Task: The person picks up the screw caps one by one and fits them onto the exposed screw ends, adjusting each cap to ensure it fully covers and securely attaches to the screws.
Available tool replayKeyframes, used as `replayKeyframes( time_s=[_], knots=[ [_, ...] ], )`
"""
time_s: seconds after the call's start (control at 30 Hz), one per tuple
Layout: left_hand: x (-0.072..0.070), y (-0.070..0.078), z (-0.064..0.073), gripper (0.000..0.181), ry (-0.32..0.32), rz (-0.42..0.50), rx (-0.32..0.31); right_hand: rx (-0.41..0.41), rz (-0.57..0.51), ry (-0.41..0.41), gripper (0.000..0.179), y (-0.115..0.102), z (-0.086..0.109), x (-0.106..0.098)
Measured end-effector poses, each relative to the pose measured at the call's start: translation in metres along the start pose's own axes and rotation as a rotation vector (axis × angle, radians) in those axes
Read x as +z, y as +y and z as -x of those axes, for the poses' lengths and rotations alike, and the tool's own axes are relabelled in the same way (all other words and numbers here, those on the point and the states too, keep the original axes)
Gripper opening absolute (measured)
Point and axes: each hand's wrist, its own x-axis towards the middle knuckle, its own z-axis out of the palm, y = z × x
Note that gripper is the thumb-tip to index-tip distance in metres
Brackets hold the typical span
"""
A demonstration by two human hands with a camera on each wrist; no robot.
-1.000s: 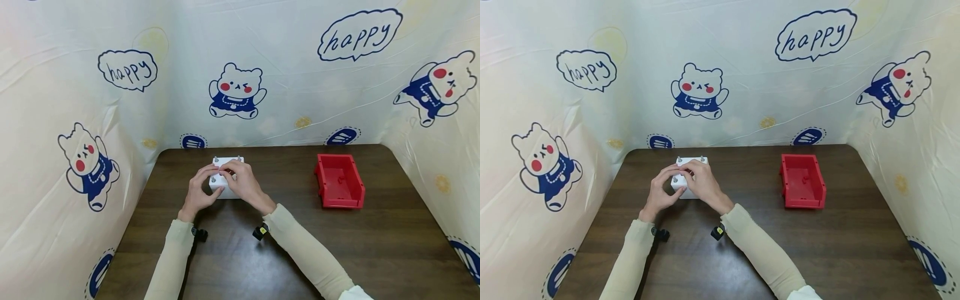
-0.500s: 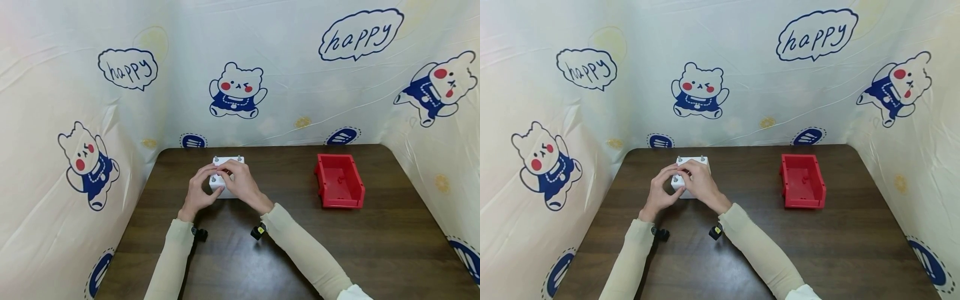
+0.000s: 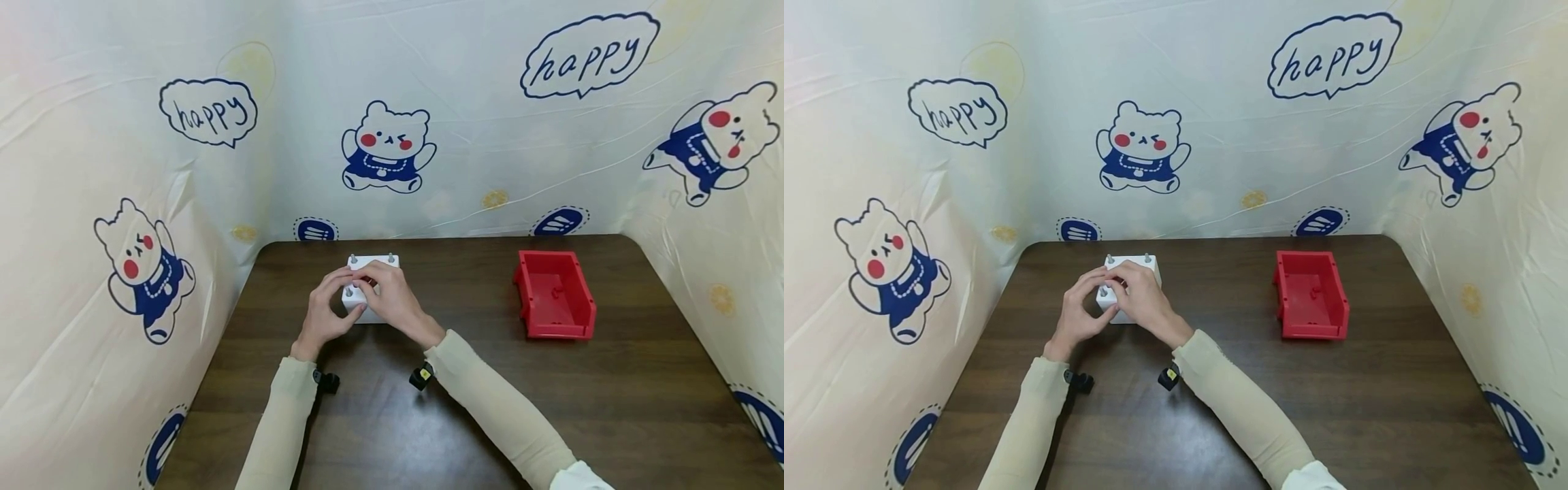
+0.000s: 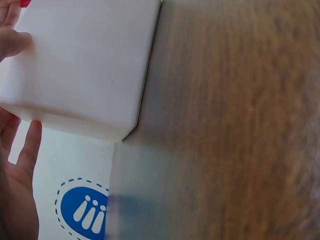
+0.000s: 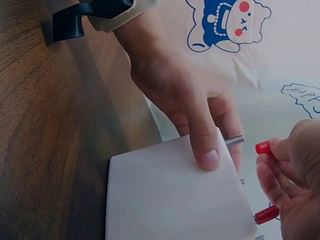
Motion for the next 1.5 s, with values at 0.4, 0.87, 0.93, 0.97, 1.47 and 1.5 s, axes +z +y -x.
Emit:
replayKeyframes(
  time_s=[0.4,0.87,0.93,0.97,1.47,1.5],
  knots=[
    [0.007,-0.03,0.006,0.057,0.009,-0.006,-0.001,0.008,-0.004,-0.014,0.015,0.001,-0.003,0.002],
    [0.004,-0.045,0.013,0.052,-0.038,-0.046,-0.049,0.003,0.006,-0.02,0.014,-0.002,-0.006,0.005],
    [0.004,-0.045,0.013,0.051,-0.039,-0.05,-0.049,0.004,0.008,-0.022,0.015,-0.002,-0.006,0.005],
    [0.004,-0.045,0.013,0.051,-0.04,-0.05,-0.05,0.004,0.009,-0.023,0.015,-0.002,-0.006,0.005],
    [0.006,-0.047,0.012,0.06,-0.004,-0.026,-0.018,-0.025,0.007,-0.037,0.014,-0.001,-0.007,0.007],
    [0.006,-0.047,0.012,0.06,-0.006,-0.036,-0.02,-0.027,0.008,-0.038,0.014,0.0,-0.007,0.007]
  ],
)
